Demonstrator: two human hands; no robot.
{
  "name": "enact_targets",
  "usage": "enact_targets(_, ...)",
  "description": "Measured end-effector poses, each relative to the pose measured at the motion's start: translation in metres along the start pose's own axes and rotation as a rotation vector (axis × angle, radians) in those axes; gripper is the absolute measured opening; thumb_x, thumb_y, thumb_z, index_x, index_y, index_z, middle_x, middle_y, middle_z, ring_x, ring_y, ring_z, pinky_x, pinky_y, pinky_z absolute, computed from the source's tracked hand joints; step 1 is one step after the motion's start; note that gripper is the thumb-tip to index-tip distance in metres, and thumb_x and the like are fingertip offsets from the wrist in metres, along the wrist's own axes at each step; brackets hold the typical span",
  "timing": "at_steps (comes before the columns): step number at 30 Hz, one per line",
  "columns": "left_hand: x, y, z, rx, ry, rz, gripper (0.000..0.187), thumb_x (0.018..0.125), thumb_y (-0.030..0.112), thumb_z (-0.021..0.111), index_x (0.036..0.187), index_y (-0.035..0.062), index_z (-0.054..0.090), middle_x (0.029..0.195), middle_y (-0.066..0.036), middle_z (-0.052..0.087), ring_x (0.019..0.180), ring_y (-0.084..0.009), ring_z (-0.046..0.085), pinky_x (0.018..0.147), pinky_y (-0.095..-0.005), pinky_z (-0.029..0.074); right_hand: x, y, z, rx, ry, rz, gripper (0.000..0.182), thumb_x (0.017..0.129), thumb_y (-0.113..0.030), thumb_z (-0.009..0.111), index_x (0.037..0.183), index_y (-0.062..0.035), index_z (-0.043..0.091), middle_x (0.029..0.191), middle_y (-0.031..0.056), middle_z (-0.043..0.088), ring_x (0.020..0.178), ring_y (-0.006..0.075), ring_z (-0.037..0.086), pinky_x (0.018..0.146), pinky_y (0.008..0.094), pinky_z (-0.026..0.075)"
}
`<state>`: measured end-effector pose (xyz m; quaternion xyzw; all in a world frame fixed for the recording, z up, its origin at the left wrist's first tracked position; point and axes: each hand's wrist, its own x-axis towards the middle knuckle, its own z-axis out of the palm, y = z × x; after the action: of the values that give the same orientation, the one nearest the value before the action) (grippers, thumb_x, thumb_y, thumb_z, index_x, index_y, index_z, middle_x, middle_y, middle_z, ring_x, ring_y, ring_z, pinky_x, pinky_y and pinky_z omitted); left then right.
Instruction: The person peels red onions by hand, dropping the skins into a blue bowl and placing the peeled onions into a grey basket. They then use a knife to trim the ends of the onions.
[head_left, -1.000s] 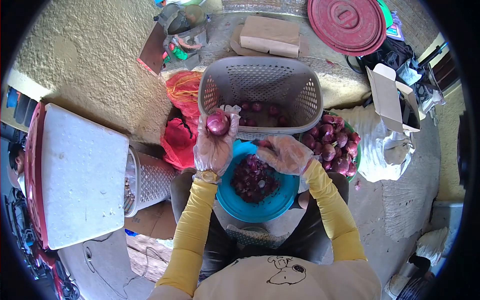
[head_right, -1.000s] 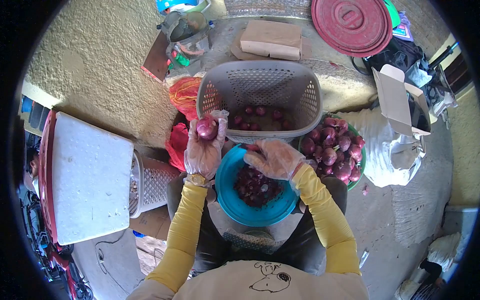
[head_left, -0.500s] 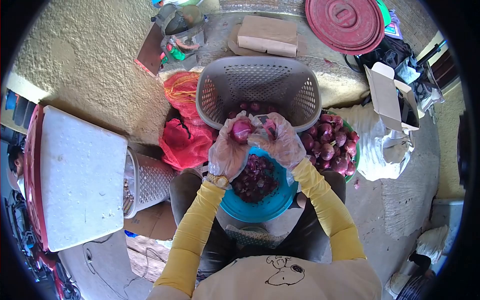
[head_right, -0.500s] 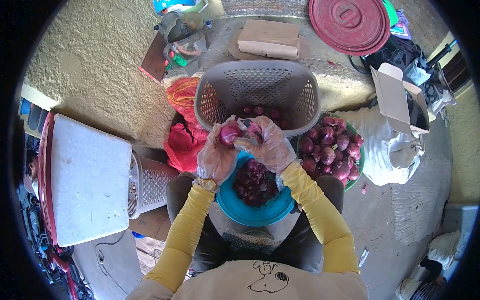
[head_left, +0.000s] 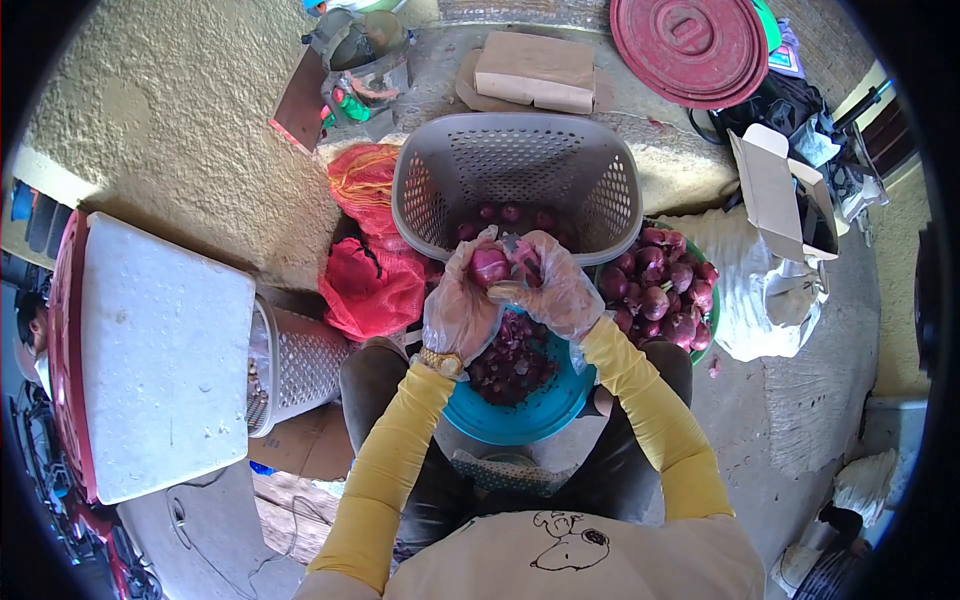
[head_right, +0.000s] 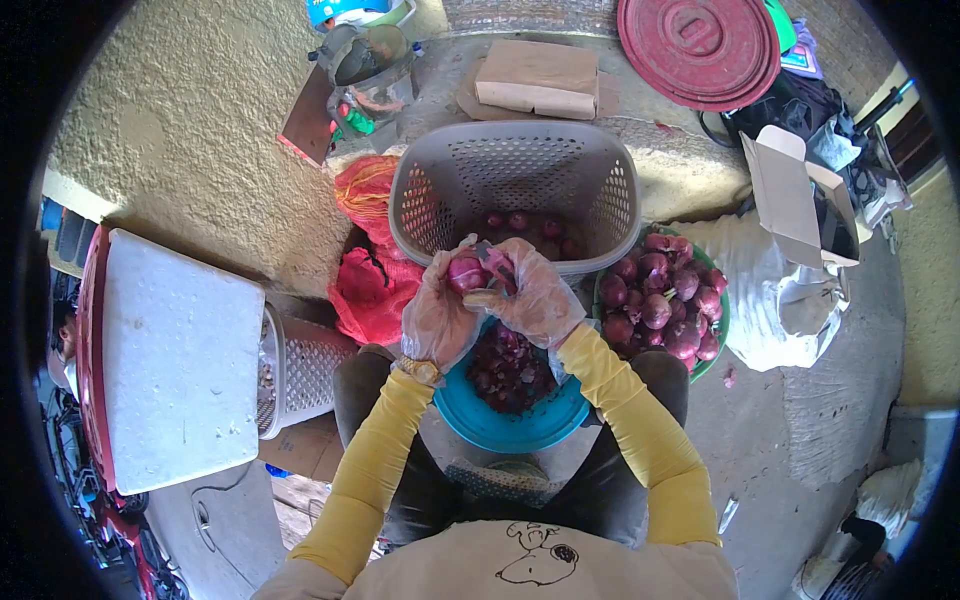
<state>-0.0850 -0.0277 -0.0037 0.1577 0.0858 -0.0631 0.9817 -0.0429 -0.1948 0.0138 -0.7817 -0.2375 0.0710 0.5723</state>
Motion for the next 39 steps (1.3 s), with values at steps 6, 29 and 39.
enact_targets(6,0.004,-0.004,-0.014,-0.015,-0.025,0.025,0.046,0.11,0.033,0.054,0.139,-0.0025,0.055,0.127,-0.017,0.064,0.114,-0.0291,0.064,0.096,-0.0441,0.056,0.005,0.013,-0.003,0.002,-0.092,0.056,0.056,0.078,-0.031,0.094,0.11,-0.0036,0.056,0.092,0.0051,0.058,0.083,0.0143,0.054,0.079,0.0309,0.05)
enact_targets(29,0.005,0.008,0.003,0.065,-0.008,0.079,0.042,0.108,0.029,0.055,0.133,-0.0047,0.059,0.127,-0.019,0.064,0.125,-0.0326,0.06,0.11,-0.0467,0.05,0.0,-0.024,-0.025,-0.379,-0.079,-0.03,0.06,0.09,-0.051,0.079,0.114,0.0025,0.066,0.085,0.0144,0.071,0.077,0.0283,0.068,0.075,0.0398,0.054)
enact_targets(39,-0.001,0.005,0.013,0.211,-0.118,0.041,0.043,0.11,0.029,0.051,0.136,-0.0043,0.058,0.13,-0.015,0.064,0.122,-0.0247,0.061,0.11,-0.0388,0.048,0.004,-0.025,-0.022,-0.278,-0.145,-0.004,0.076,0.079,-0.066,0.081,0.113,0.0006,0.071,0.084,0.0214,0.071,0.08,0.0395,0.07,0.074,0.0453,0.053)
